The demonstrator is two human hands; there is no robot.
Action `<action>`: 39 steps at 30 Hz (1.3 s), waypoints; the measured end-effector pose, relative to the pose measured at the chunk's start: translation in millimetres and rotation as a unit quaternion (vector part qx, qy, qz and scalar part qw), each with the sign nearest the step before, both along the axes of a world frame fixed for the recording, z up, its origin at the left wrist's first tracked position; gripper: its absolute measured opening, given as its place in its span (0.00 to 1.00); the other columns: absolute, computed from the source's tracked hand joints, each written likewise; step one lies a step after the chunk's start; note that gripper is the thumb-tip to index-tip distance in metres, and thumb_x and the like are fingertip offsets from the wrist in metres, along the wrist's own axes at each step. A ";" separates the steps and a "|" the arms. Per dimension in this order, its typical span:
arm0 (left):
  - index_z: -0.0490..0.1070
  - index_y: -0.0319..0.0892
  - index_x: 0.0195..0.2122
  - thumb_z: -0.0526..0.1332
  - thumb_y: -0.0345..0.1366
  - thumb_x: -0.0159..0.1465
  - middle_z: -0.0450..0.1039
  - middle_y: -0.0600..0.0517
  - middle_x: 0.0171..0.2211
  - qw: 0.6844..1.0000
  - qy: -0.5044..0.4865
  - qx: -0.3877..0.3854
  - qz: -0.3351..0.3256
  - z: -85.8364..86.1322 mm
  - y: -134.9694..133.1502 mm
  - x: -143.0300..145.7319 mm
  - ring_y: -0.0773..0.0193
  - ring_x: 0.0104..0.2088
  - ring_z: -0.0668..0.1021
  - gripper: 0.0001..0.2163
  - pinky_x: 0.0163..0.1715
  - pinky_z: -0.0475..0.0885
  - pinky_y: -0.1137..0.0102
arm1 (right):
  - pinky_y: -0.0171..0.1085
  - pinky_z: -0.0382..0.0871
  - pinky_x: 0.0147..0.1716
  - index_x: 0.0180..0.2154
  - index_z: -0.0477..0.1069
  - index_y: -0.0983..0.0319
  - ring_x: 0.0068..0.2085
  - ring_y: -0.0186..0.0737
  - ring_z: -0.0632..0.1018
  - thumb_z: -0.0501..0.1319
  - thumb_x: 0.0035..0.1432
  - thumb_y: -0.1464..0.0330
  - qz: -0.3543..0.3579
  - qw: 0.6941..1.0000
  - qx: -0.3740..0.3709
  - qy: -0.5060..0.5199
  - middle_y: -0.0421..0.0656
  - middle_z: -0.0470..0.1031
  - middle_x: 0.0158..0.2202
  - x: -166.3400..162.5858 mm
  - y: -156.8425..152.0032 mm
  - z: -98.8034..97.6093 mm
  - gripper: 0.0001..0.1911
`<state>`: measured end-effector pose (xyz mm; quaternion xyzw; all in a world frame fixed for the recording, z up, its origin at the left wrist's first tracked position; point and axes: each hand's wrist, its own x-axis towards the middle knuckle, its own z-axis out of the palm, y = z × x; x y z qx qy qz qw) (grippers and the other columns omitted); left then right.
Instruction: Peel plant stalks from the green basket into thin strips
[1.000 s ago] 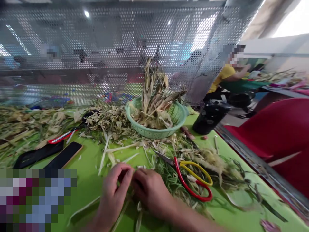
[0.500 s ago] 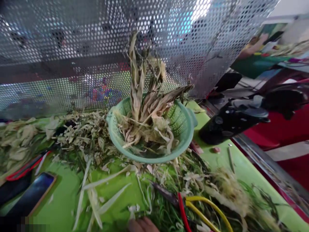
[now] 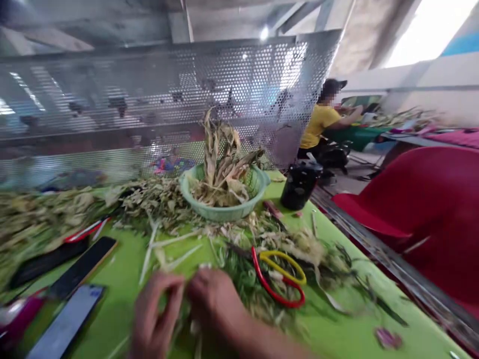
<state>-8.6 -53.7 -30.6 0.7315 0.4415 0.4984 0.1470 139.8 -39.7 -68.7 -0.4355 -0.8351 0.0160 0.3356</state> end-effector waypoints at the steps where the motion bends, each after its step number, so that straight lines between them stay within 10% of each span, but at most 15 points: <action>1: 0.73 0.47 0.41 0.55 0.36 0.65 0.75 0.50 0.32 1.000 -0.008 0.008 -0.006 2.1 3.3 -1.4 0.61 0.35 0.77 0.08 0.39 0.73 0.66 | 0.35 0.56 0.26 0.29 0.67 0.61 0.26 0.35 0.68 0.55 0.62 0.70 -0.012 1.000 0.002 -0.005 0.40 0.70 0.25 -0.3 -2.4 12.5 0.09; 5: 0.69 0.43 0.45 0.54 0.42 0.66 0.75 0.46 0.43 0.997 -0.062 -0.055 0.000 17.3 18.9 -3.4 0.59 0.43 0.75 0.11 0.46 0.69 0.64 | 0.35 0.58 0.31 0.32 0.70 0.62 0.31 0.36 0.70 0.56 0.62 0.70 0.005 1.000 0.008 -0.005 0.42 0.71 0.29 -1.1 -0.2 47.7 0.06; 14: 0.66 0.43 0.33 0.56 0.50 0.63 0.65 0.56 0.25 0.958 -0.117 -0.220 -0.139 31.0 19.7 1.0 0.67 0.27 0.66 0.15 0.28 0.61 0.72 | 0.32 0.60 0.32 0.29 0.70 0.62 0.32 0.36 0.72 0.58 0.58 0.70 -0.082 0.991 -0.035 0.099 0.41 0.73 0.30 9.5 -1.4 107.1 0.06; 20: 0.68 0.40 0.34 0.59 0.49 0.61 0.61 0.57 0.25 0.916 -0.158 -0.260 -0.263 39.1 27.7 -1.1 0.69 0.27 0.63 0.15 0.28 0.58 0.73 | 0.32 0.58 0.28 0.26 0.70 0.61 0.27 0.35 0.68 0.58 0.58 0.64 -0.115 0.978 -0.087 0.151 0.38 0.70 0.24 18.2 -18.1 101.5 0.11; 26: 0.69 0.40 0.29 0.62 0.45 0.58 0.64 0.56 0.24 0.921 -0.151 -0.254 -0.253 31.8 42.9 0.8 0.69 0.27 0.64 0.12 0.28 0.58 0.73 | 0.33 0.60 0.29 0.29 0.69 0.61 0.28 0.37 0.70 0.53 0.62 0.57 -0.233 0.954 -0.082 0.171 0.39 0.71 0.24 63.8 -19.9 88.6 0.16; 34: 0.70 0.40 0.29 0.63 0.46 0.56 0.59 0.58 0.21 0.883 -0.283 -0.336 -0.163 14.6 55.6 -14.3 0.72 0.21 0.59 0.13 0.22 0.51 0.74 | 0.36 0.61 0.40 0.48 0.71 0.59 0.46 0.45 0.74 0.58 0.49 0.74 -0.356 0.907 -0.203 -0.095 0.47 0.75 0.47 108.1 -36.0 64.5 0.22; 39: 0.70 0.40 0.29 0.64 0.45 0.54 0.59 0.58 0.20 0.851 -0.335 -0.356 -0.191 19.2 54.6 -17.7 0.73 0.20 0.58 0.13 0.19 0.49 0.75 | 0.36 0.59 0.34 0.48 0.70 0.60 0.42 0.47 0.75 0.58 0.44 0.75 -0.366 0.893 -0.218 -0.145 0.48 0.76 0.44 99.6 -29.2 70.1 0.25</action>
